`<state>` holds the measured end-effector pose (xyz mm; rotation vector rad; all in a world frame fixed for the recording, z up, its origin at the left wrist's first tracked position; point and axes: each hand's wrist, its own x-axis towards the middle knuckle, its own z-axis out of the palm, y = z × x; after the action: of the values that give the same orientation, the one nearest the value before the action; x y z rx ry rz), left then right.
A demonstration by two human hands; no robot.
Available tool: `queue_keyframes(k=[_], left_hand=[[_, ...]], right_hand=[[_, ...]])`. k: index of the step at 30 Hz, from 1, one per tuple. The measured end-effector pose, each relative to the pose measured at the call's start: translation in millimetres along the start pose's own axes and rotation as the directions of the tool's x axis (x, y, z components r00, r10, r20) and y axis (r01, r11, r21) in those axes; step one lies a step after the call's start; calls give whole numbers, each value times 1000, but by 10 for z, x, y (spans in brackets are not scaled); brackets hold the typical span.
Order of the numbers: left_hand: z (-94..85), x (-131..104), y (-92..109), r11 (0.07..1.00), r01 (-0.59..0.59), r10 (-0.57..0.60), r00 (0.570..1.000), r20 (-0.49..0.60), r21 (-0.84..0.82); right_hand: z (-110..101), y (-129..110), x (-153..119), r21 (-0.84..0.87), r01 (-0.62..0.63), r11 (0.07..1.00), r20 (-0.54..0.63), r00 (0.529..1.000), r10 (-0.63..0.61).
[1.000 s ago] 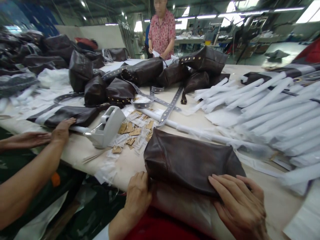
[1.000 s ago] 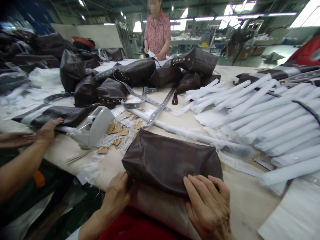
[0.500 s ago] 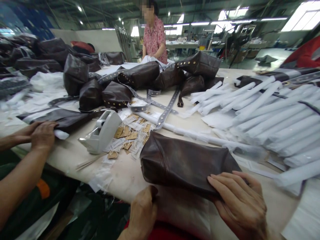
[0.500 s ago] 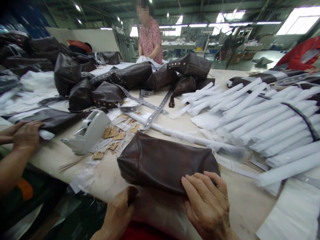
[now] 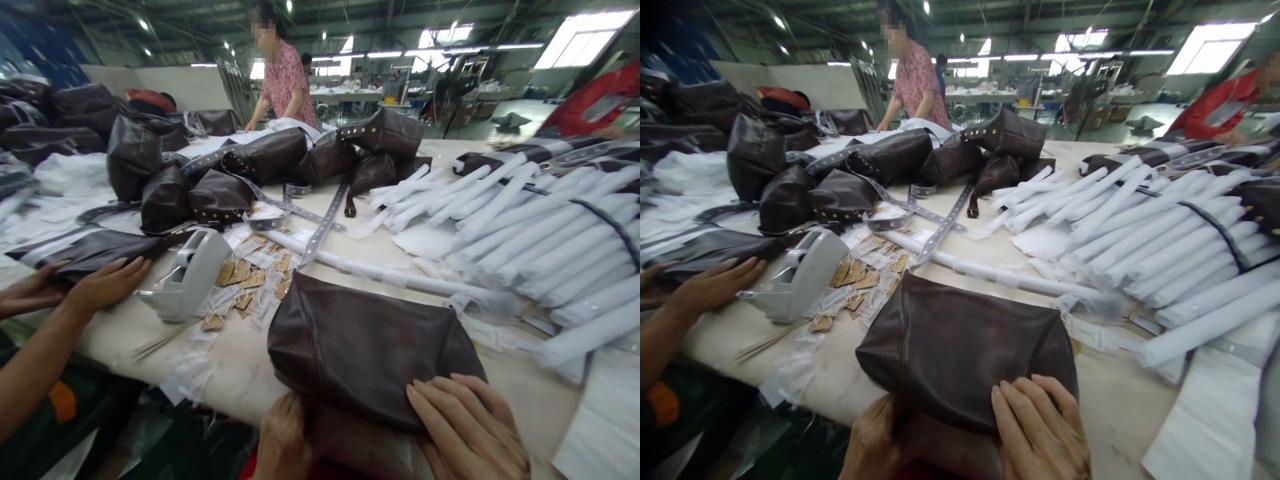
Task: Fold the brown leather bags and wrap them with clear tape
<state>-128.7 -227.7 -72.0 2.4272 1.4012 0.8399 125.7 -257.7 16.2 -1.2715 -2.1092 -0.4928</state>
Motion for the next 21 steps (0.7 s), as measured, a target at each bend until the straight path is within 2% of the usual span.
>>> queue_keyframes(k=[2, 4, 7, 9, 10, 12, 14, 16, 19, 21], left_hand=[[-43, 29, 29, 1000, -13, 13, 1000, -2, -7], [-170, 71, 69, 997, -78, 78, 997, -14, -5], [-507, 236, 159, 967, -251, 254, 961, -104, 48], [-745, 457, 230, 930, -338, 358, 922, -150, 141], [-839, 595, 261, 910, -372, 393, 914, -99, 182], [-946, 887, 295, 854, -479, 464, 878, 119, 200], [-933, 1128, 284, 826, -529, 452, 827, 334, 194], [-834, 1263, 236, 837, -510, 398, 815, 421, 197], [-650, 1277, 153, 846, -476, 379, 854, 356, 242], [-584, 1236, 125, 815, -505, 427, 855, 293, 286]], right_hand=[[-7, 0, 35, -4, 2, 1000, -10, 1000, -2], [-20, -2, 52, 3, -19, 1000, 6, 1000, 19], [-76, -17, 56, 16, -44, 999, 91, 995, 43], [-130, -33, 67, 1, -79, 997, 144, 986, 78], [-153, -40, 76, -19, -95, 995, 162, 982, 97], [-173, -46, 98, -71, -115, 991, 182, 975, 127], [-147, -38, 116, -117, -136, 984, 189, 969, 156], [-79, -14, 130, -147, -182, 972, 189, 960, 208], [45, 41, 158, -169, -257, 952, 214, 933, 290], [98, 76, 191, -175, -248, 953, 262, 921, 288]])
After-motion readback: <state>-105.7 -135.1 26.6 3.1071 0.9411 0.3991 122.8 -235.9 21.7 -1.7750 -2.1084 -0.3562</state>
